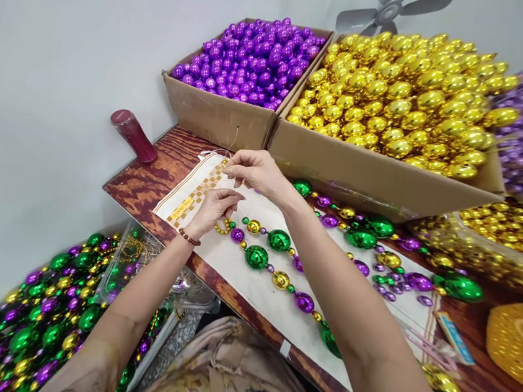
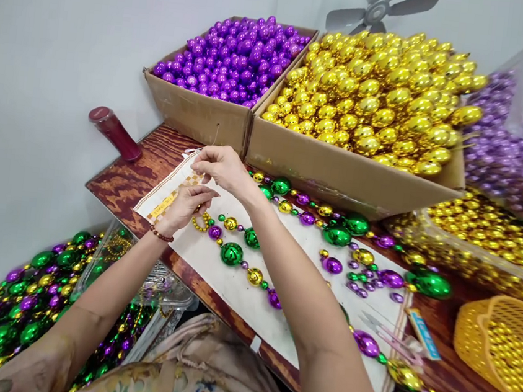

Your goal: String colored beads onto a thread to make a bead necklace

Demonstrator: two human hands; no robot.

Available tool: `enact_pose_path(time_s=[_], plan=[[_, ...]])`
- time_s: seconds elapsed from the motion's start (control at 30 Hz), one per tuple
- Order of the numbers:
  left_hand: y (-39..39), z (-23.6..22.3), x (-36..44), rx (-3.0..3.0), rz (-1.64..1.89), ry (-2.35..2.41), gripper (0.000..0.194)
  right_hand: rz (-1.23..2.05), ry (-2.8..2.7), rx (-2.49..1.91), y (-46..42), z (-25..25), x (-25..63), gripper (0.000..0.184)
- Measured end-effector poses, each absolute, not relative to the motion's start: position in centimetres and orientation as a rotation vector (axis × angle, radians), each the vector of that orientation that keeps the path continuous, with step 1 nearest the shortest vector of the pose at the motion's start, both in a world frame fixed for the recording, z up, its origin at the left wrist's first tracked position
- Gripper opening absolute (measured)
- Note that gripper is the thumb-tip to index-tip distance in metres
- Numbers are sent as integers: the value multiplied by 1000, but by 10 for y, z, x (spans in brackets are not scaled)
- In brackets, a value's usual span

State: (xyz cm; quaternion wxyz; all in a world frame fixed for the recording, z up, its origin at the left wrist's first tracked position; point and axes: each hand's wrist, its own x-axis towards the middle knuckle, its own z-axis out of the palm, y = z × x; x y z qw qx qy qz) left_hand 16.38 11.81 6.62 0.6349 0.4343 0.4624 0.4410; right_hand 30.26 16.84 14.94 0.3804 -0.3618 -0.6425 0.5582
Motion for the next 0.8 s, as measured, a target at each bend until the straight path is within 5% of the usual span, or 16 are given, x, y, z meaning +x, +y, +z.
enact_pose_path(time_s=[0.23,0.5,0.8], plan=[[107,55,156,1094,878,1046,40,1451,-1515,-991,181,135,283,9],[111,48,164,1398,894,1302,20,1211,-1721,-1254,179,114,293,2],[116,56,154,1627,789,1357,24,1253,-1959,-1403,141,62,352,15]])
